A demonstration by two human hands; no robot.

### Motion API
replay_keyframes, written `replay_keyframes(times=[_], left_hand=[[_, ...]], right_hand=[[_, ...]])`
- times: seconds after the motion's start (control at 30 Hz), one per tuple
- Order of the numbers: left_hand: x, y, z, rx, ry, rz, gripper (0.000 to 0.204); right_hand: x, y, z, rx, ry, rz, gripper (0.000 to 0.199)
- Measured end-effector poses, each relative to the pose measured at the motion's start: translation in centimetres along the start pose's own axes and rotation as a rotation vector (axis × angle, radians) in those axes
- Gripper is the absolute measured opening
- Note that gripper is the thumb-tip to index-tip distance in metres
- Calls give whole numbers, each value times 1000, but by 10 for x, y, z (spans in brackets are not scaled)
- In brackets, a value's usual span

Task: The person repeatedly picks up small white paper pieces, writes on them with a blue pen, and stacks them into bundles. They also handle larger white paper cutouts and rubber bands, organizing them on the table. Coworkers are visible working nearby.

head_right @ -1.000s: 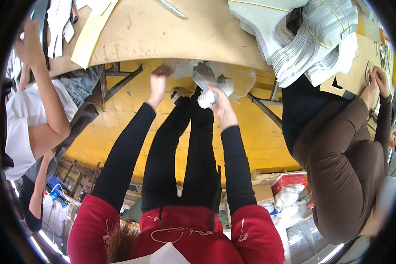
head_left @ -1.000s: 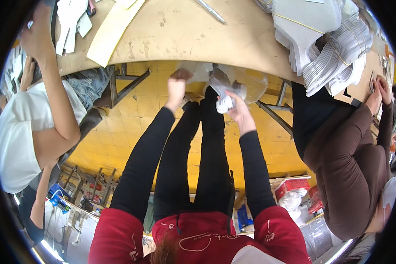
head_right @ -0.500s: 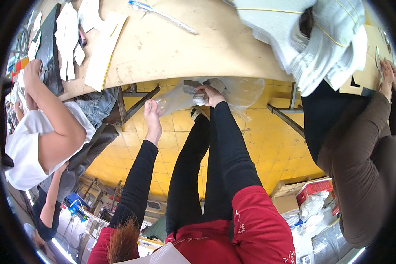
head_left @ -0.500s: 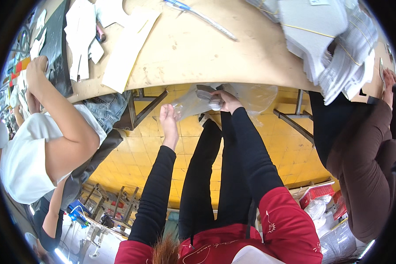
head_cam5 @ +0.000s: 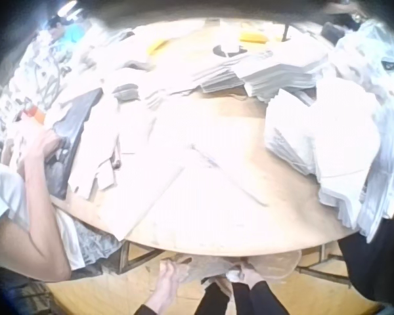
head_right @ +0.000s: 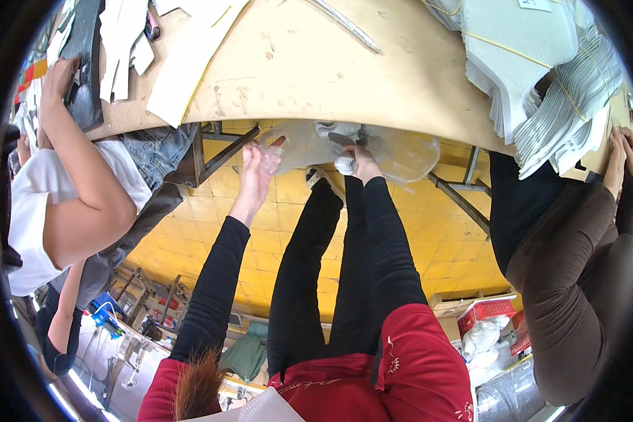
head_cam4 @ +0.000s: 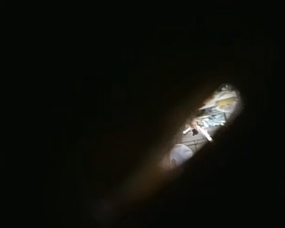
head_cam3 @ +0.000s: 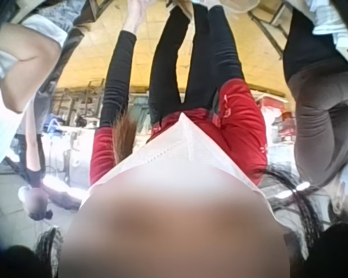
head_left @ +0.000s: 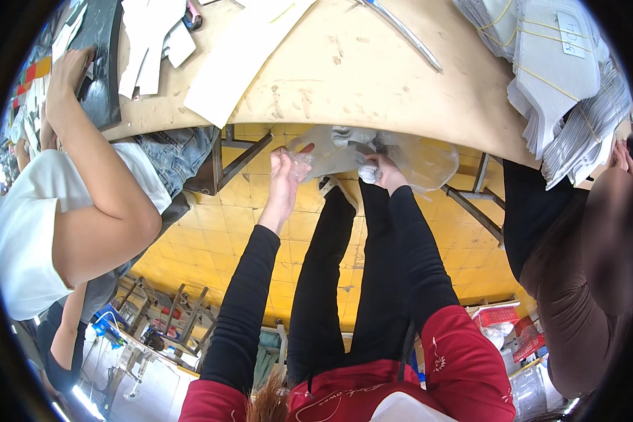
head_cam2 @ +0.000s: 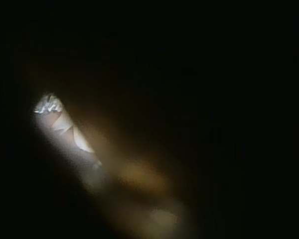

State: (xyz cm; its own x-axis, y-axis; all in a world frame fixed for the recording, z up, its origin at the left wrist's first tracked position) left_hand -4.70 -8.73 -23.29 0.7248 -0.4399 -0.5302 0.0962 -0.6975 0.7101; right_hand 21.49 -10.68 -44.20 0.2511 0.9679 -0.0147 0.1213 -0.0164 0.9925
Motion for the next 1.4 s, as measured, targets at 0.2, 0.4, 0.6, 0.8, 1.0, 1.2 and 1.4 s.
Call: replay_keyframes(times=[0.2,0.4,0.6,0.8,1.0,1.2,1.4], left_hand=[[1,5,-11,212,-53,70,18],[-3,10,-9,196,-76,77,21],[-3,6,-9,85,-34,122,34],[7,5,-12,16,-112,132,49],[9,3,-8,-78,-304,312,32],[8,5,-6,-134,-335,293,41],[10,3,-6,-138,-475,324,56]], right_hand=[[8,5,-33,79,76,71,35],[-46,51,-5,-124,529,-215,74],[-56,136,27,-168,828,161,67],[63,362,10,-500,568,1288,27],[138,489,-1,-868,-112,1467,7],[139,518,3,-1589,687,1203,39],[182,480,6,-1591,804,1027,62]])
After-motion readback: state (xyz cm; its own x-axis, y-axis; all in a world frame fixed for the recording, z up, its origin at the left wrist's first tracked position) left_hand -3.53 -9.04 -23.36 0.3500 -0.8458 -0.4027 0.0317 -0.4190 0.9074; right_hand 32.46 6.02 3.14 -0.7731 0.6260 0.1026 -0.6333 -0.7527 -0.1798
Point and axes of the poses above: each hand's wrist, its own y-axis away from the middle knuckle, its own z-axis out of the back of the hand, x = y × z, the point moved 2 cm from there along -y, towards the middle knuckle, and after that the axes turned 12 degrees about y, right-handed, at the moved point
